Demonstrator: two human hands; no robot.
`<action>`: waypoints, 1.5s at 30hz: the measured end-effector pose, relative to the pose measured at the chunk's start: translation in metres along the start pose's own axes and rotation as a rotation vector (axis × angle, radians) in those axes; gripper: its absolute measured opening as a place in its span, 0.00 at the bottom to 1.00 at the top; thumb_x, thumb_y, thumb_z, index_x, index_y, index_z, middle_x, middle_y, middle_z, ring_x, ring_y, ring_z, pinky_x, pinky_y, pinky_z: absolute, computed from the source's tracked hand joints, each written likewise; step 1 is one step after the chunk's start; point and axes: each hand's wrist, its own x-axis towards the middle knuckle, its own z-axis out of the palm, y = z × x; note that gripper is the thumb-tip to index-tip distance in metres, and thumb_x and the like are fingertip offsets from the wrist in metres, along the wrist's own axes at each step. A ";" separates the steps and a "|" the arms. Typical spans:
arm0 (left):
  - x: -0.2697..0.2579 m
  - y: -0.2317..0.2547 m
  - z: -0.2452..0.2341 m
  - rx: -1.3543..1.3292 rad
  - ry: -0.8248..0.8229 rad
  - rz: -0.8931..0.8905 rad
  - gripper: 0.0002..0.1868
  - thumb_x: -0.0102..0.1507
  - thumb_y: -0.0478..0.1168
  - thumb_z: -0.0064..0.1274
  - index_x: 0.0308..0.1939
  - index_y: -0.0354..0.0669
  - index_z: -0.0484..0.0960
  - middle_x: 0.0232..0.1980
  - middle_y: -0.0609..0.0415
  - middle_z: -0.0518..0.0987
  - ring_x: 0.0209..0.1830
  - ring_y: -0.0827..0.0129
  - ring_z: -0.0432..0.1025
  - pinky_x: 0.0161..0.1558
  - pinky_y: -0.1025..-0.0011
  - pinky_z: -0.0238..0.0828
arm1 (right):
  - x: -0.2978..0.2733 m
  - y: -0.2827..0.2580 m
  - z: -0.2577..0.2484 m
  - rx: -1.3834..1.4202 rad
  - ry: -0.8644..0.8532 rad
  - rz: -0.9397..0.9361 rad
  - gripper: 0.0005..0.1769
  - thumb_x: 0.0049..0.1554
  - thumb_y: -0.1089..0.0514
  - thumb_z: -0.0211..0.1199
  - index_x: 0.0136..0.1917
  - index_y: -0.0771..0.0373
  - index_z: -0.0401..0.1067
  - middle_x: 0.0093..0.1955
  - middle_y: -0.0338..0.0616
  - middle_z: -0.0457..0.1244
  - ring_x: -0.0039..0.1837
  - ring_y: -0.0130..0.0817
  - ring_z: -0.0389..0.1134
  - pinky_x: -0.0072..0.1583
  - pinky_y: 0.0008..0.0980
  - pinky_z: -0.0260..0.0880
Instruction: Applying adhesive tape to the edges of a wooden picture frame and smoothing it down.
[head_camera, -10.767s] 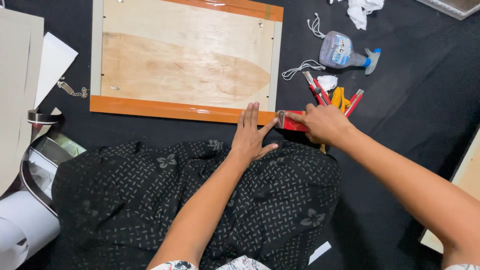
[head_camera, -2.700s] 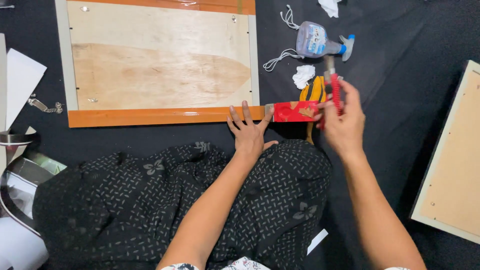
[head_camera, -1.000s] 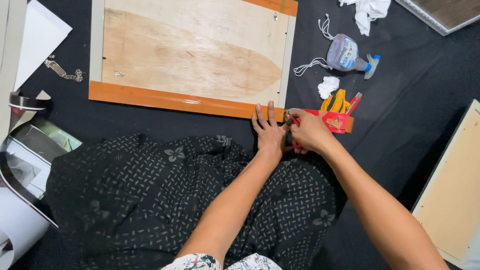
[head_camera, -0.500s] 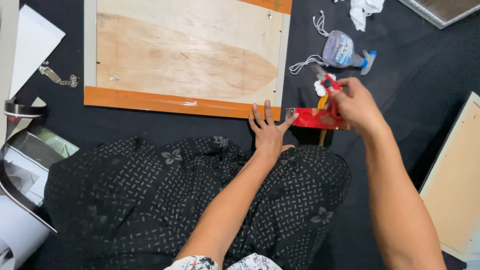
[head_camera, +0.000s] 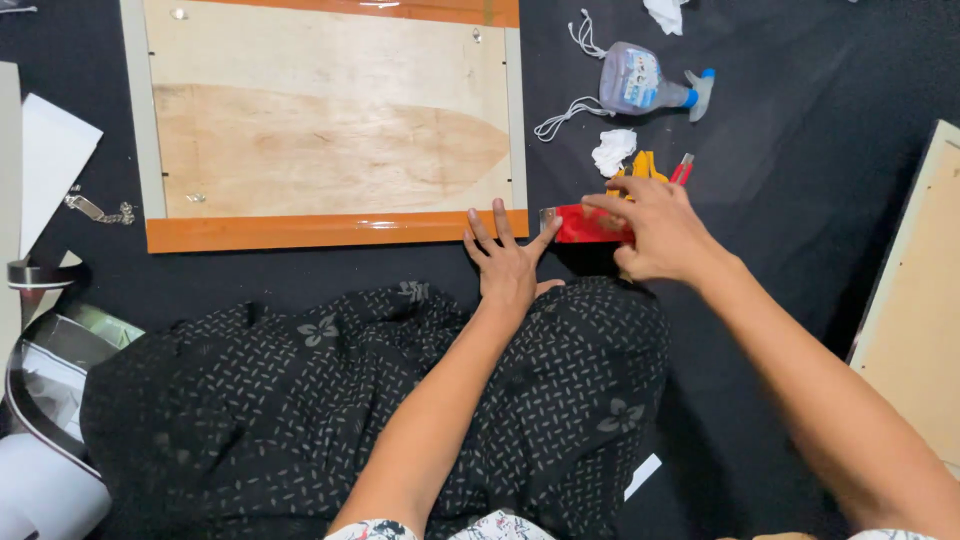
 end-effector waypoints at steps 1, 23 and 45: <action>0.001 0.000 -0.003 0.005 0.005 -0.003 0.73 0.45 0.83 0.63 0.78 0.88 0.24 0.80 0.18 0.33 0.74 0.07 0.28 0.65 0.19 0.24 | 0.003 -0.004 0.004 0.000 0.006 -0.004 0.45 0.39 0.53 0.59 0.73 0.43 0.66 0.72 0.48 0.59 0.73 0.52 0.61 0.70 0.58 0.55; 0.002 -0.019 -0.015 -0.236 0.040 -0.098 0.63 0.61 0.72 0.53 0.79 0.26 0.46 0.81 0.27 0.45 0.82 0.33 0.39 0.77 0.42 0.24 | -0.021 0.037 0.137 1.177 0.366 0.882 0.30 0.40 0.57 0.71 0.57 0.57 0.73 0.42 0.46 0.67 0.45 0.37 0.68 0.43 0.36 0.68; 0.025 -0.070 -0.060 -0.169 -0.283 0.142 0.73 0.53 0.68 0.64 0.83 0.43 0.31 0.84 0.32 0.31 0.84 0.41 0.26 0.77 0.40 0.18 | 0.061 -0.101 -0.036 1.512 0.755 0.456 0.30 0.58 0.51 0.61 0.68 0.71 0.66 0.63 0.62 0.63 0.64 0.46 0.67 0.63 0.46 0.72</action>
